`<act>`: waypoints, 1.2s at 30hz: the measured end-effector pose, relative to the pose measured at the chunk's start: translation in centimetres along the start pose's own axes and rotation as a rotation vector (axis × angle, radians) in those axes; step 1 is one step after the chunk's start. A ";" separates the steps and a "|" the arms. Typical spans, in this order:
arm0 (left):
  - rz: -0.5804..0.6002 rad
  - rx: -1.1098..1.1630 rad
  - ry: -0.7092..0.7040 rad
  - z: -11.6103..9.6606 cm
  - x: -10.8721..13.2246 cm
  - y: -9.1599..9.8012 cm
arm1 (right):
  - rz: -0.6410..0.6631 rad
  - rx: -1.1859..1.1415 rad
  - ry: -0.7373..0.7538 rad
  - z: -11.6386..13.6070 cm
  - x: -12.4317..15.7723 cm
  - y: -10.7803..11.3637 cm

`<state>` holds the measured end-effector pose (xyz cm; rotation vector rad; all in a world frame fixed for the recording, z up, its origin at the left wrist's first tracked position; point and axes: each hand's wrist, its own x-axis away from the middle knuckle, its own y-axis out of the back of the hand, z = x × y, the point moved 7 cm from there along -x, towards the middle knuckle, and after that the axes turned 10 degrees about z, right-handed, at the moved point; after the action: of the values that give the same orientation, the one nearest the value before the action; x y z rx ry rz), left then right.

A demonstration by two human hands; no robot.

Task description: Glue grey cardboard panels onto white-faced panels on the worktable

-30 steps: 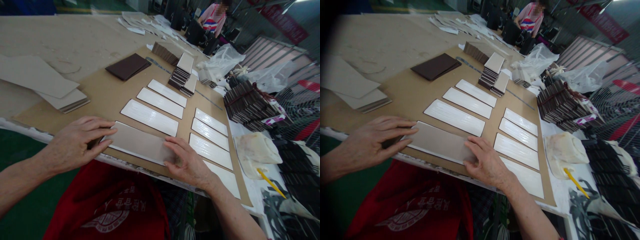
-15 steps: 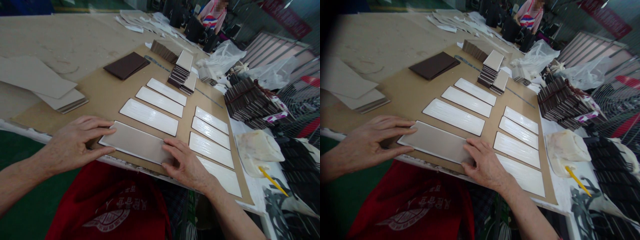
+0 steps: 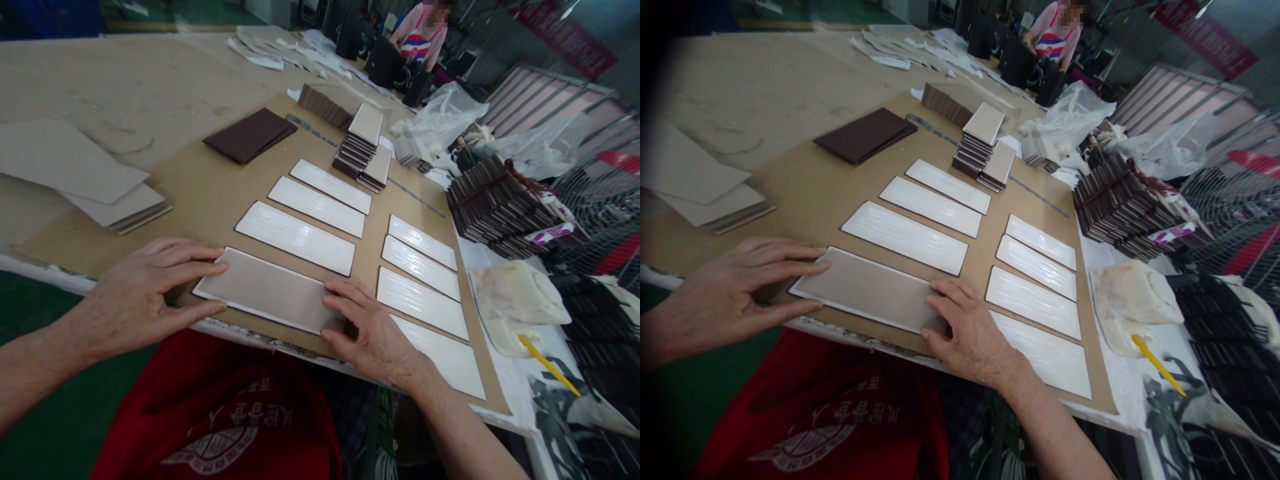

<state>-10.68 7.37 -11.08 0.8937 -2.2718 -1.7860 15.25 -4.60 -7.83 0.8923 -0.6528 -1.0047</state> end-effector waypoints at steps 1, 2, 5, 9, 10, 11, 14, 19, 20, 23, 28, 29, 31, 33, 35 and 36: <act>0.002 -0.001 -0.002 0.0 0.0 0.0 | 0.002 -0.005 0.000 0.0 0.0 0.0; 0.002 -0.003 -0.004 -0.1 0.0 0.0 | 0.006 -0.007 -0.001 -0.1 0.0 0.0; 0.009 -0.006 -0.005 -0.1 0.0 0.0 | 0.024 0.003 -0.006 -0.1 0.1 -0.1; 0.014 -0.009 -0.003 0.0 0.0 0.0 | 0.064 0.032 -0.016 0.0 0.0 -0.1; 0.014 -0.011 -0.003 0.0 0.0 0.0 | 0.076 0.043 -0.016 0.1 0.0 -0.1; 0.015 -0.015 -0.005 0.0 0.0 -0.1 | 0.091 0.057 -0.014 0.2 0.0 0.0; 0.025 -0.055 -0.014 -0.3 0.0 -0.2 | 0.148 0.108 -0.018 0.8 -0.1 -0.1; 0.089 -0.222 -0.080 -1.8 -0.6 -0.1 | 0.217 0.267 -0.071 2.2 -0.6 -0.9; 0.123 -0.267 -0.086 -2.1 -0.8 -0.2 | 0.211 0.302 -0.089 2.5 -0.7 -1.1; 0.183 -0.359 -0.124 -3.0 -1.3 -0.5 | 0.174 0.361 -0.138 3.2 -1.0 -1.6; 0.170 -0.410 -0.188 -3.8 -0.9 -1.1 | 0.138 0.392 -0.164 3.2 -0.7 -2.8; 0.173 -0.410 -0.183 -3.6 -0.6 -1.2 | 0.131 0.398 -0.158 3.0 -0.5 -3.1; 0.176 -0.387 -0.164 -3.1 -0.1 -1.4 | 0.117 0.409 -0.146 2.7 0.3 -3.5; 0.182 -0.344 -0.148 -2.7 0.4 -1.6 | 0.103 0.411 -0.147 2.3 1.4 -3.4; 0.189 -0.291 -0.131 -2.3 0.8 -1.6 | 0.100 0.403 -0.159 2.0 2.8 -2.8; 0.195 -0.265 -0.122 -2.1 0.9 -1.7 | 0.098 0.397 -0.163 1.8 3.4 -2.2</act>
<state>-9.83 4.93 -12.23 0.5128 -2.0386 -2.0342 14.21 -8.89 -8.64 1.1183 -1.0489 -0.8793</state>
